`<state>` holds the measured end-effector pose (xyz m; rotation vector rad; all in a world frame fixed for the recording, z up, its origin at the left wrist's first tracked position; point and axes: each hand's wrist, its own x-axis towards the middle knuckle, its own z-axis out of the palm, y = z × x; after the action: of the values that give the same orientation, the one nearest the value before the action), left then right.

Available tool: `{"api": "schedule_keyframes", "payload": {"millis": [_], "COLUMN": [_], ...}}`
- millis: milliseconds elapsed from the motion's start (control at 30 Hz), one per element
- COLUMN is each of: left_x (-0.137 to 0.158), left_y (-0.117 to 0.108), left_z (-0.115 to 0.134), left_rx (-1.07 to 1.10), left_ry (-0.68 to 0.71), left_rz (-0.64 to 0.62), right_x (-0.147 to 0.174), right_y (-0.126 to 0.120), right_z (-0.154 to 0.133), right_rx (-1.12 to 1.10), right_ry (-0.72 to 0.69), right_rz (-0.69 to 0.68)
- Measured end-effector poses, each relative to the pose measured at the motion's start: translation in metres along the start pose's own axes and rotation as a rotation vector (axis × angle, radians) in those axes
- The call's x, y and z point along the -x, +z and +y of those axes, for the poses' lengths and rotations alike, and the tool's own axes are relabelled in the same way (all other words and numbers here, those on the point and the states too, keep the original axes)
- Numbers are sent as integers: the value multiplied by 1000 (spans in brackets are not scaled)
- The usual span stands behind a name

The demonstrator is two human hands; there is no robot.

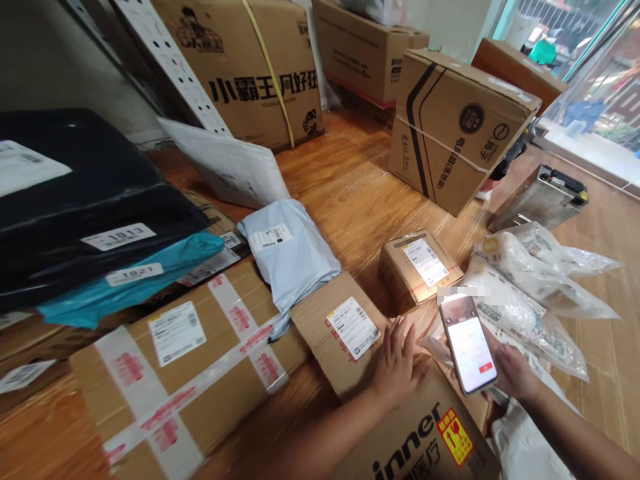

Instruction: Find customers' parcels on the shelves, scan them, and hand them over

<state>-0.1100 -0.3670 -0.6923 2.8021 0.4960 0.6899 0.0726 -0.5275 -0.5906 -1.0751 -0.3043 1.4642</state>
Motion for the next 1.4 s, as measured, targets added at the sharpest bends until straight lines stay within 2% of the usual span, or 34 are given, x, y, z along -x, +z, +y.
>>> {"api": "schedule_keyframes", "payload": {"millis": [133, 233, 333, 600, 867, 1167, 1400], "left_x": [-45, -59, -60, -59, -57, -57, -57], "left_y": [2, 5, 10, 14, 14, 21, 22], "left_z": [5, 2, -2, -6, -3, -3, -3], "left_rx": [29, 22, -17, -45, 19, -26, -30], "left_ry": [-46, -34, -13, 36, -8, -11, 0], "left_rz": [107, 60, 25, 107, 73, 81, 35], "right_x": [-43, -63, -72, -75, -74, -76, -73], "right_y": [32, 52, 60, 59, 56, 63, 61], "right_z": [-39, -59, -67, -67, -70, -71, -70], "right_rx": [85, 162, 194, 216, 202, 215, 187], "right_ry": [-63, -81, -50, -48, -83, -87, -97], "right_rz": [-4, 10, 11, -36, -32, -32, -80]}}
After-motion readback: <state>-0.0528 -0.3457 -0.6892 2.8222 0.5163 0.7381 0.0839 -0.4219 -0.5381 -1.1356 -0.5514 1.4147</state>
